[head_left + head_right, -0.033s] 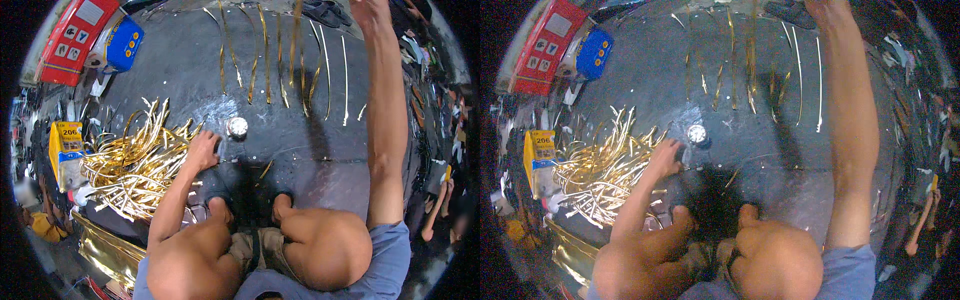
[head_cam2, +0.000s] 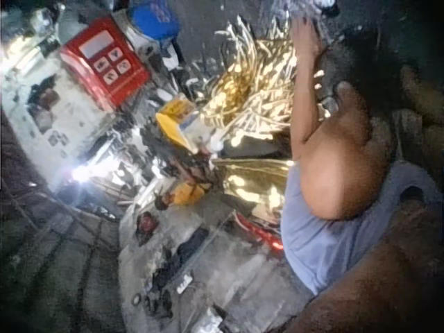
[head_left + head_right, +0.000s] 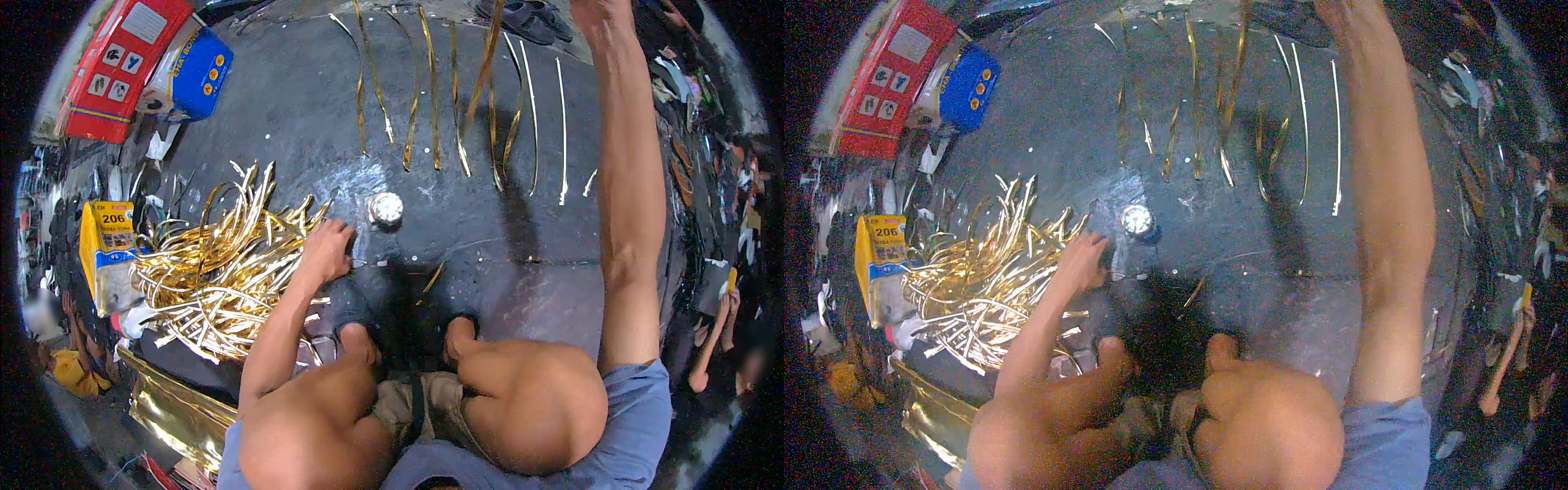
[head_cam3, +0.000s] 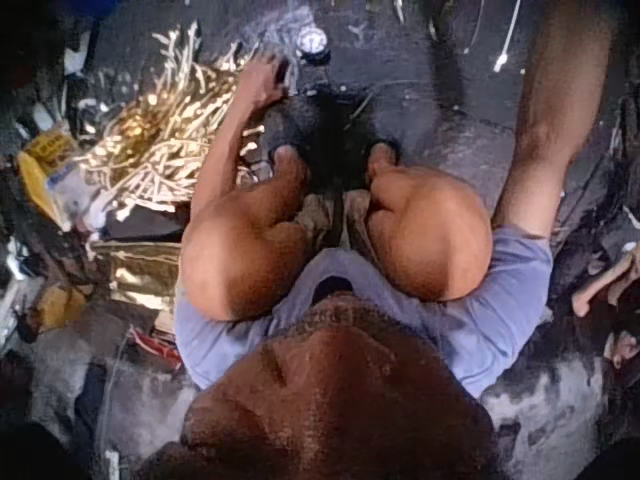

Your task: The person sits on the floor and repeatedly applies a white substance from a small container onto gold ribbons. They pick up a ribbon, apply the substance, and place it on the floor, repeating this process for multiple ribbons.

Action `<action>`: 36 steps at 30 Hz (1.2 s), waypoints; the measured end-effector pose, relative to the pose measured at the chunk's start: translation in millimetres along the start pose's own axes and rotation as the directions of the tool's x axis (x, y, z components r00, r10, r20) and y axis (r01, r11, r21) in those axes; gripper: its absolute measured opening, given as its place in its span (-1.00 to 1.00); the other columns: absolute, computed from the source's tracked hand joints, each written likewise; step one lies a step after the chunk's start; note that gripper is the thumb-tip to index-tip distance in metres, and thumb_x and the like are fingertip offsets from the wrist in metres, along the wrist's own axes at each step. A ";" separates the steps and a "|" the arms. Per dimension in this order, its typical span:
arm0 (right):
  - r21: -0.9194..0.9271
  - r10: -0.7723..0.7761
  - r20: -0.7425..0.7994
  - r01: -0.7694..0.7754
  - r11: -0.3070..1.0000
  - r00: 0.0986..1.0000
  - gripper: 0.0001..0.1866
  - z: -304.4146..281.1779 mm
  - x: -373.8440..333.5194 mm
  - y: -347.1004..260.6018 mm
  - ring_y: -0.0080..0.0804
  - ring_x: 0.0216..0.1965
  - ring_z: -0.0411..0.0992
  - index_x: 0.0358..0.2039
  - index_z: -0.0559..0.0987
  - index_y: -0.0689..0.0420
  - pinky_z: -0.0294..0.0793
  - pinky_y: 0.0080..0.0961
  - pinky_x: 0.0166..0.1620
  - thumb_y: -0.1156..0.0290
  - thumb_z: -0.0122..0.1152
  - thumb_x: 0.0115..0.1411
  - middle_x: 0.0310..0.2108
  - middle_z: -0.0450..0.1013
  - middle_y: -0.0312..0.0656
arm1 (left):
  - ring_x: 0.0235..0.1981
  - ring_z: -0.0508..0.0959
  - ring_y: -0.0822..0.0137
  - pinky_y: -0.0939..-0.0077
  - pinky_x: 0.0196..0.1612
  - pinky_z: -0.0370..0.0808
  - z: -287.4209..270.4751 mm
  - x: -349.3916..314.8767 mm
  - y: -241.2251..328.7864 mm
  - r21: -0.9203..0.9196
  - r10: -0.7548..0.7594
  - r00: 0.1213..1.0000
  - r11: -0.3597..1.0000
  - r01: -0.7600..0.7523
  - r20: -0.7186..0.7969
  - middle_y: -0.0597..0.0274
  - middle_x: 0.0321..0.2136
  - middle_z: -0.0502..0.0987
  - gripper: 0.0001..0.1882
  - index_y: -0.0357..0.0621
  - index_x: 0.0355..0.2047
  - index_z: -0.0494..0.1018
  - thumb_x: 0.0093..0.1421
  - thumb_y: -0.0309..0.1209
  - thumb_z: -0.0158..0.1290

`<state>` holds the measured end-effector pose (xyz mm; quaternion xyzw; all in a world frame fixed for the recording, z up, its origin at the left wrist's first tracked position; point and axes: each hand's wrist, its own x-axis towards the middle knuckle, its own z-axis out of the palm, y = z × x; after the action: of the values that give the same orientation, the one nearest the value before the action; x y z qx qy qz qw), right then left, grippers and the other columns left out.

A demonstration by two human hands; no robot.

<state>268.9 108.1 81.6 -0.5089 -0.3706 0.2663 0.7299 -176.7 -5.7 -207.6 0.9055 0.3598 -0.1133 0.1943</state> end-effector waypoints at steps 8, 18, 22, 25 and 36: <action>-0.245 -0.169 0.010 0.166 0.955 0.986 -0.84 -59.8 3.1 122.9 -0.47 -0.51 0.44 -0.23 0.51 0.09 0.43 -0.53 -0.38 0.49 0.34 0.24 -0.54 0.47 -0.33 | -0.05 0.52 0.18 0.27 0.08 0.42 18.5 -13.9 -37.7 0.223 0.241 0.970 0.945 -0.239 0.020 0.22 -0.25 0.55 -0.79 -0.06 -0.31 0.64 -0.02 -0.45 0.22; -0.773 0.143 -0.247 -0.284 0.567 0.958 -0.76 -115.4 -232.1 284.6 -0.10 -0.32 0.57 -0.25 0.53 0.14 0.53 -0.21 -0.16 0.40 0.37 0.09 -0.38 0.56 -0.09 | -0.22 0.61 0.06 0.17 -0.01 0.52 -3.9 -21.8 -47.7 -0.033 0.251 0.945 0.964 -0.263 -0.210 0.06 -0.39 0.59 -0.83 -0.13 -0.27 0.64 0.17 -0.37 0.16; -0.834 0.279 0.091 -0.079 0.546 0.956 -0.46 -76.4 -303.4 256.5 0.05 0.07 0.45 0.03 0.48 0.17 0.44 -0.13 0.14 0.54 0.33 -0.05 -0.06 0.48 0.03 | -0.35 0.64 0.06 0.23 -0.09 0.52 -1.8 -7.4 -35.2 -0.549 -0.234 0.919 0.836 0.022 -0.319 -0.02 -0.49 0.56 -0.79 -0.22 -0.22 0.64 0.24 -0.36 0.13; -0.635 0.193 0.457 0.166 0.754 0.868 -0.22 -12.8 -329.6 225.0 -0.02 -0.03 0.47 0.18 0.44 0.16 0.50 -0.23 0.09 0.36 0.52 -0.11 0.07 0.39 -0.02 | -0.38 0.62 0.08 0.29 -0.22 0.51 -7.4 21.4 -36.8 -0.566 -0.263 0.883 0.824 -0.004 -0.389 -0.01 -0.43 0.60 -0.73 -0.25 -0.11 0.64 0.23 -0.40 0.14; -0.280 0.341 0.039 -0.317 0.906 0.939 -0.52 28.8 -305.3 216.1 -0.51 -0.19 0.58 -0.05 0.58 0.27 0.58 -0.49 -0.12 0.37 0.57 0.08 -0.19 0.61 -0.19 | -0.50 0.51 0.57 0.63 -0.46 0.43 -18.3 50.4 -18.8 -0.955 -0.378 0.915 0.191 0.226 0.141 0.35 -0.42 0.62 -0.58 -0.19 0.05 0.63 0.16 -0.55 0.10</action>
<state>64.9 -36.4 -198.1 -0.6463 -0.3436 0.3548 0.5817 -152.6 45.3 -213.6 0.5154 0.5350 0.1494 0.6525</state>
